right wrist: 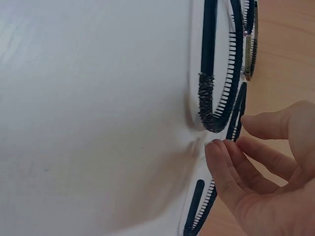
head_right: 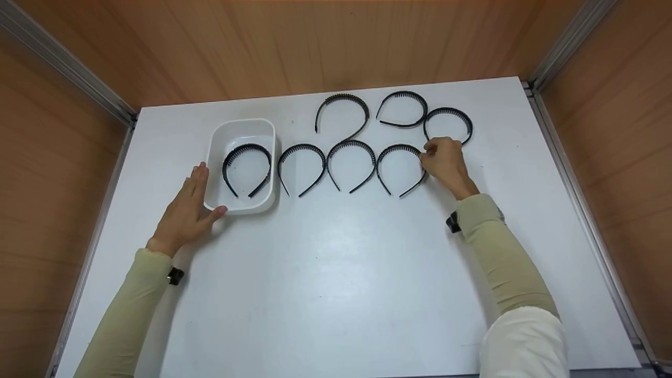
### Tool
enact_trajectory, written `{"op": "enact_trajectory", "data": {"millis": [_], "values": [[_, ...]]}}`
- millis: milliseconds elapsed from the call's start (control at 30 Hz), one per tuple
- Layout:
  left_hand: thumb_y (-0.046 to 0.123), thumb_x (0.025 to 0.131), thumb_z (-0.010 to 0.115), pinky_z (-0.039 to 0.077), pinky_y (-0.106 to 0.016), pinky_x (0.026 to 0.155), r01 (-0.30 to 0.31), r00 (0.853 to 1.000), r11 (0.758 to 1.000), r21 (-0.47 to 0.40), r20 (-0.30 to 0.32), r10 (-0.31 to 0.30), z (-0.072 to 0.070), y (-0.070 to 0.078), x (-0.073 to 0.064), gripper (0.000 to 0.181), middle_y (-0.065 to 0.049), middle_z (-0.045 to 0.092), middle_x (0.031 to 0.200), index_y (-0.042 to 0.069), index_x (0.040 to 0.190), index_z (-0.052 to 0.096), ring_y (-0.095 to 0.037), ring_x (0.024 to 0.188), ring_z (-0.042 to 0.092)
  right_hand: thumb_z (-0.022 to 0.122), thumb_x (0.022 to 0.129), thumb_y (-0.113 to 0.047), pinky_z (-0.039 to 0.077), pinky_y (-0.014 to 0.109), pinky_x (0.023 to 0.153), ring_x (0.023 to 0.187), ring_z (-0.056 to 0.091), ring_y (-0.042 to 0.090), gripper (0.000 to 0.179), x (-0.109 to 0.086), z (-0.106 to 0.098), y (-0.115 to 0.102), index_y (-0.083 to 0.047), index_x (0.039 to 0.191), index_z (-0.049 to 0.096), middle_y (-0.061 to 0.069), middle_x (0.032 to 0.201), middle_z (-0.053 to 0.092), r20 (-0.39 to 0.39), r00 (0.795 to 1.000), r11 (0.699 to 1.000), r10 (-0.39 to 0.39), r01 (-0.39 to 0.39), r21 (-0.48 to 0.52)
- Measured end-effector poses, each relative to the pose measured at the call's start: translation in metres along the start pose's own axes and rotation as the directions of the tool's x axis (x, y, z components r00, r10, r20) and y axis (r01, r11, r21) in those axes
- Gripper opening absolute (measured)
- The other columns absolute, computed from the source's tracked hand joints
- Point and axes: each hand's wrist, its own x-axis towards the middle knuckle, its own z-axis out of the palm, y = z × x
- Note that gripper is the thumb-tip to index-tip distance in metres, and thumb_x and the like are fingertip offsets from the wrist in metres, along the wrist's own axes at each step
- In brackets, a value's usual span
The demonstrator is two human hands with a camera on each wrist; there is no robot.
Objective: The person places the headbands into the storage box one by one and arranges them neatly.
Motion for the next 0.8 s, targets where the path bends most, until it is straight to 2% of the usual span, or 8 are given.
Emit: {"op": "enact_trajectory", "data": {"millis": [100,300,433,567,800], "values": [[0.066,0.1,0.062,0.013,-0.043,0.138,0.001,1.0,1.0,0.0,-0.002,-0.001,0.001,-0.001,0.0,0.109,-0.012,0.009,0.181,0.002,0.171,0.01,-0.029,0.168,0.01,0.071,0.097,-0.009,0.044,0.012,0.073,0.104,0.072,0.043,0.028,0.0,0.003,0.004,0.009,0.117,0.075,0.031,0.113,0.074,0.016,1.0,1.0,0.009,-0.009,-0.003],[0.066,0.099,0.062,0.014,-0.044,0.138,-0.003,1.0,1.0,0.006,-0.008,0.003,0.002,-0.001,-0.001,0.109,-0.012,0.01,0.181,0.002,0.171,0.011,-0.03,0.168,0.011,0.073,0.095,-0.008,0.044,0.01,0.067,0.098,0.071,0.037,0.026,-0.002,0.007,0.008,0.01,0.115,0.075,0.03,0.109,0.075,0.037,0.999,1.0,0.02,-0.02,-0.009],[0.063,0.1,0.064,0.015,-0.044,0.138,-0.002,1.0,1.0,0.006,-0.008,0.002,0.0,0.0,-0.001,0.109,-0.011,0.009,0.181,0.003,0.171,0.009,-0.029,0.168,0.01,0.074,0.094,-0.006,0.046,0.009,0.062,0.084,0.068,0.017,0.026,-0.001,0.007,0.008,0.01,0.114,0.075,0.029,0.107,0.075,0.038,0.999,1.0,0.024,-0.024,-0.003],[0.063,0.1,0.064,0.014,-0.044,0.138,-0.01,1.0,1.0,0.005,-0.016,0.01,0.0,-0.001,-0.001,0.108,-0.013,0.01,0.181,0.002,0.171,0.01,-0.031,0.168,0.011,0.075,0.093,-0.008,0.051,0.01,0.062,0.072,0.064,0.0,0.029,0.0,0.004,0.008,0.008,0.117,0.075,0.027,0.107,0.076,0.056,0.995,0.996,0.085,-0.087,0.036],[0.065,0.1,0.063,0.012,-0.042,0.138,-0.009,1.0,1.0,0.002,-0.02,0.009,0.001,-0.002,0.0,0.108,-0.013,0.011,0.181,0.002,0.171,0.01,-0.03,0.168,0.011,0.077,0.096,-0.011,0.063,0.019,0.068,0.076,0.073,0.005,0.035,0.003,0.0,0.011,0.005,0.126,0.072,0.014,0.107,0.077,0.14,0.965,0.96,0.221,-0.241,0.141]]}}
